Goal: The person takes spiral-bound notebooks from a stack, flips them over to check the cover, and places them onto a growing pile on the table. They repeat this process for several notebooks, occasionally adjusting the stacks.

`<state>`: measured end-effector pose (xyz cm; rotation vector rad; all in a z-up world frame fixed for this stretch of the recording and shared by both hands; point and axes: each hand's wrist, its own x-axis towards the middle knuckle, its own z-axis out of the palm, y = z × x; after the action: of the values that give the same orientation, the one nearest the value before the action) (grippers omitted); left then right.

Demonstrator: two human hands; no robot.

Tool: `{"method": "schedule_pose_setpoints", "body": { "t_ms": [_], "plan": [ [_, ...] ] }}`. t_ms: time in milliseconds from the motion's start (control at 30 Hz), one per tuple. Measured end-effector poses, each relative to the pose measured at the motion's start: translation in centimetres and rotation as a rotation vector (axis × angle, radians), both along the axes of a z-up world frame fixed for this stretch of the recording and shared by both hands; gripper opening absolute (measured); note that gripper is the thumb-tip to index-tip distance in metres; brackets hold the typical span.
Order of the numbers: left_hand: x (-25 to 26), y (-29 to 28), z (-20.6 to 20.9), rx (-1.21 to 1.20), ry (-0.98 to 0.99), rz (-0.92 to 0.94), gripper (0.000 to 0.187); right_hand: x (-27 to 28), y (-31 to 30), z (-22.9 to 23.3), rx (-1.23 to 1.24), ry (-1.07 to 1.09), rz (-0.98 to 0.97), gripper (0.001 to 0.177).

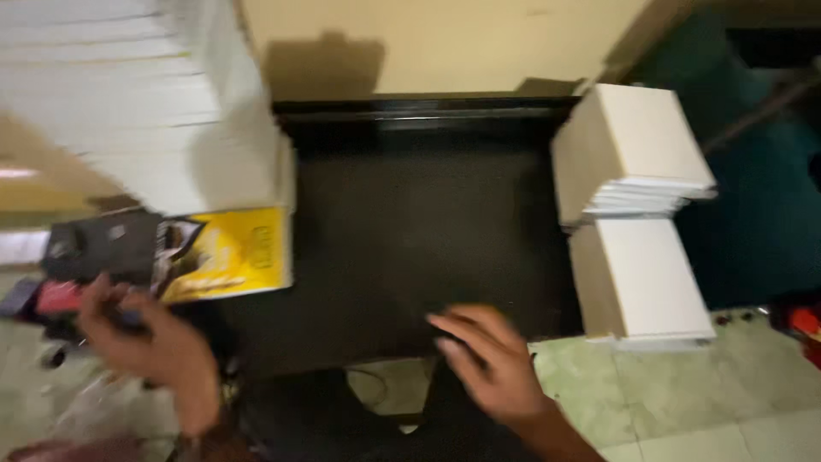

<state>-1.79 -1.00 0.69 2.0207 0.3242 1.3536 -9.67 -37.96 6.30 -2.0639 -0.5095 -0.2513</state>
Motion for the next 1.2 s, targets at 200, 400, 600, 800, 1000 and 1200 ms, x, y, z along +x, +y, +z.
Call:
{"method": "schedule_pose_setpoints", "body": {
  "t_ms": [200,400,600,800,1000,1200],
  "plan": [
    [-3.2,-10.8,1.4,-0.004,0.131,-0.332,0.018,-6.4,-17.1,2.0,-0.486,-0.33,-0.439,0.019],
    [-2.6,-16.6,-1.0,-0.086,0.543,-0.924,0.037,-8.2,-23.0,2.8,-0.775,-0.2,-0.457,0.027],
    [-2.1,-16.4,0.4,-0.088,0.813,-0.951,0.042,-6.9,-23.8,3.4,-0.77,-0.22,-0.352,0.026],
    [-2.4,-16.7,2.2,-0.001,0.717,-0.913,0.035,-6.1,-25.8,7.8,-0.813,-0.189,-0.303,0.022],
    [-2.8,-16.7,0.7,-0.031,0.775,-0.906,0.038,-4.5,-24.6,14.1,-1.04,-0.397,-0.457,0.018],
    [-2.5,-19.6,5.7,-0.125,0.491,-0.955,0.029,-2.6,-19.6,17.8,-0.956,-0.313,-0.346,0.016]
  ]
}}
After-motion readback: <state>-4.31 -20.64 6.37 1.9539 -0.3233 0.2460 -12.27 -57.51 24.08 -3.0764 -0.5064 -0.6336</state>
